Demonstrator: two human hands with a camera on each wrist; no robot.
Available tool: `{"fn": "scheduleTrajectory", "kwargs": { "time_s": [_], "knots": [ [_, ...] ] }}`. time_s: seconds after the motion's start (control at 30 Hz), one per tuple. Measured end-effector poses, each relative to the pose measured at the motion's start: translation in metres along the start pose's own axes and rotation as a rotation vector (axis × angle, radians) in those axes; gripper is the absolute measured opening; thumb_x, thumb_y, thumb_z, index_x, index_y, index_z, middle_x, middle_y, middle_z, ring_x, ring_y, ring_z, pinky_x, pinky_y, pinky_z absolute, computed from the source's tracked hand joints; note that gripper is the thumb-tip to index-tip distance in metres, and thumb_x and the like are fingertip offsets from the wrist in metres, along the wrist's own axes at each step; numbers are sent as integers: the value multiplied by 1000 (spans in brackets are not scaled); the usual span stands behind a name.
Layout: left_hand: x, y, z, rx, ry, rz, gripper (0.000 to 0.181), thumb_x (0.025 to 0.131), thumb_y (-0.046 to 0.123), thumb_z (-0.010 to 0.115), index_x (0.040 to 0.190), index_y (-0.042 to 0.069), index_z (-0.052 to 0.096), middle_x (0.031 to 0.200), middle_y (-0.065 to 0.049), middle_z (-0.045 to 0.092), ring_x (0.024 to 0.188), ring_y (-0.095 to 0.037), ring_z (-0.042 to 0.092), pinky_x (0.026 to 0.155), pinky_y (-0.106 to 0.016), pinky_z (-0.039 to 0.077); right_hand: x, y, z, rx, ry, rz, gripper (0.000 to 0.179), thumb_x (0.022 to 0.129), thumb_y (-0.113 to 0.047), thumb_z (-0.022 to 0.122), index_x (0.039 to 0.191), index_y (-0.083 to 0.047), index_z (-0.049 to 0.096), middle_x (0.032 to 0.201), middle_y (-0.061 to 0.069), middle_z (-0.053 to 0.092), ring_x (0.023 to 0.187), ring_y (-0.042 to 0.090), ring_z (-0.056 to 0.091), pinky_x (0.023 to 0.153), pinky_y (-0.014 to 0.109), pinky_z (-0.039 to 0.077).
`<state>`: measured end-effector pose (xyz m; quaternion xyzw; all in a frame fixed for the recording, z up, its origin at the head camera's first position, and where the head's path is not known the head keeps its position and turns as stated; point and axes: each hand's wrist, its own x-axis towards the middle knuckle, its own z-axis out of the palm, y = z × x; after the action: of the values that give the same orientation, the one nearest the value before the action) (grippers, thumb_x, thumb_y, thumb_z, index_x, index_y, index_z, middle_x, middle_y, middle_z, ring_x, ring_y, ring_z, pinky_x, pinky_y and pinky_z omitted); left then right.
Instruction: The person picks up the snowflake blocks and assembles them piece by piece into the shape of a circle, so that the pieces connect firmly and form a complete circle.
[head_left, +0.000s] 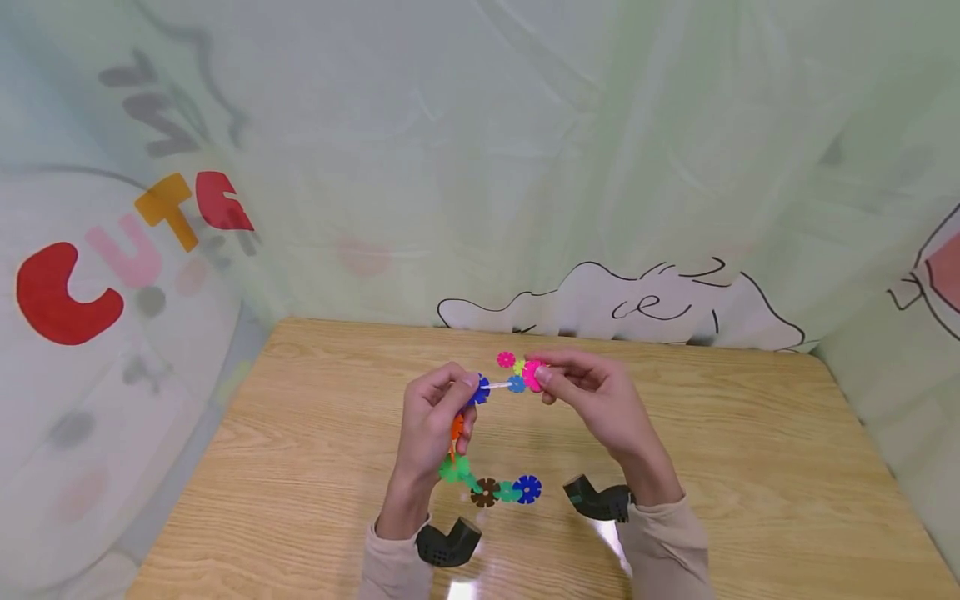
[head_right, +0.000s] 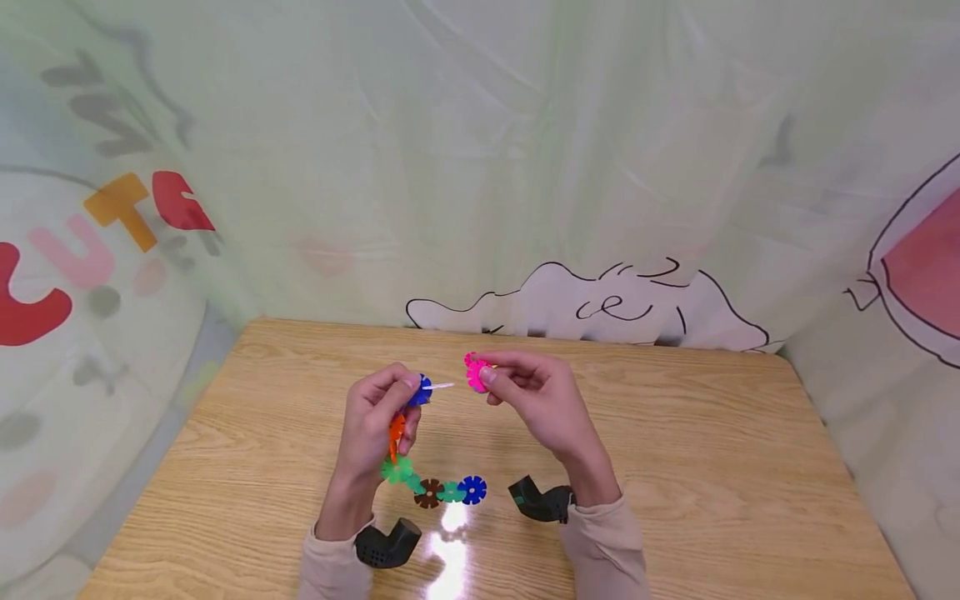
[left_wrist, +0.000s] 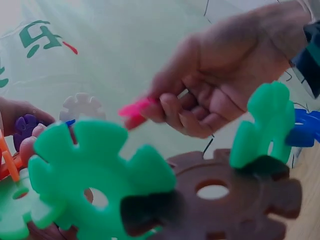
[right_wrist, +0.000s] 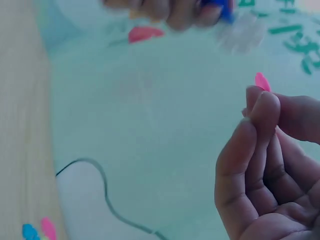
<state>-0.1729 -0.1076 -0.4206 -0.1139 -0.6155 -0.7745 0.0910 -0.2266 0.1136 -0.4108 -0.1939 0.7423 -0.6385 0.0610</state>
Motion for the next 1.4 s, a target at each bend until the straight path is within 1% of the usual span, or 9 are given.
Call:
{"fn": "scheduleTrajectory", "kwargs": {
  "time_s": [0.2, 0.4, 0.6, 0.73, 0.83, 0.97, 1.13, 1.27, 1.4],
  "knots": [
    [-1, 1, 3, -24, -7, 27, 30, 105, 6, 54, 83, -14, 54, 54, 7, 51, 38, -4, 45, 35, -16, 40, -10, -15, 8, 19, 29, -109, 19, 100, 1, 69, 117, 9, 72, 88, -6, 74, 73, 13, 70, 73, 27, 64],
    [-4, 6, 9, -16, -25, 54, 27, 105, 5, 55, 82, -10, 57, 54, 5, 50, 38, -4, 43, 33, -18, 38, -16, -23, 13, 20, 8, -158, 17, 100, 1, 69, 115, 7, 73, 90, -3, 76, 74, 17, 72, 72, 29, 65],
    [-8, 11, 13, 88, -8, 165, 20, 102, -2, 58, 83, -3, 64, 51, -12, 44, 37, -8, 39, 29, -23, 33, -22, -30, 15, 54, 12, -200, 13, 98, 6, 68, 110, 9, 72, 92, -2, 79, 72, 18, 76, 71, 32, 67],
    [-9, 14, 14, 118, -7, 234, 19, 102, -5, 58, 84, -3, 65, 51, -13, 44, 36, -10, 39, 28, -24, 32, -23, -30, 19, 123, 11, -261, 9, 96, 11, 67, 105, 13, 70, 93, -5, 80, 70, 14, 76, 69, 32, 67],
    [-9, 13, 13, 111, -10, 244, 20, 102, -6, 57, 83, -4, 64, 51, -13, 43, 36, -10, 39, 28, -23, 32, -22, -29, 23, 148, 3, -287, 8, 96, 13, 67, 103, 15, 68, 94, -7, 80, 70, 12, 77, 68, 32, 67],
    [-6, 9, 10, 78, -3, 190, 24, 103, -3, 55, 80, -5, 59, 51, -10, 43, 37, -9, 39, 28, -22, 32, -20, -27, 24, 133, -19, -251, 9, 98, 9, 67, 106, 13, 68, 93, -6, 81, 70, 14, 76, 69, 32, 67],
    [0, 1, 5, 14, 70, 53, 29, 106, 6, 53, 80, -9, 54, 53, 3, 49, 39, -5, 43, 33, -17, 38, -8, -10, 16, -7, -14, -145, 23, 106, -6, 63, 125, 3, 70, 95, 12, 80, 73, 20, 76, 72, 34, 66],
    [3, -4, -4, -14, 162, -42, 25, 109, 13, 49, 92, -4, 54, 52, 5, 54, 39, -5, 49, 37, -17, 45, 13, 24, 6, -161, 114, 17, 33, 109, -24, 61, 136, -6, 69, 103, 19, 79, 81, 28, 75, 73, 35, 66],
    [5, -8, -12, -15, 211, -97, 23, 111, 14, 45, 114, -4, 61, 55, 0, 61, 41, -9, 56, 41, -20, 51, 29, 68, 5, -326, 186, 147, 39, 108, -27, 64, 142, -8, 65, 119, 20, 76, 101, 37, 73, 85, 42, 64]
  ]
}}
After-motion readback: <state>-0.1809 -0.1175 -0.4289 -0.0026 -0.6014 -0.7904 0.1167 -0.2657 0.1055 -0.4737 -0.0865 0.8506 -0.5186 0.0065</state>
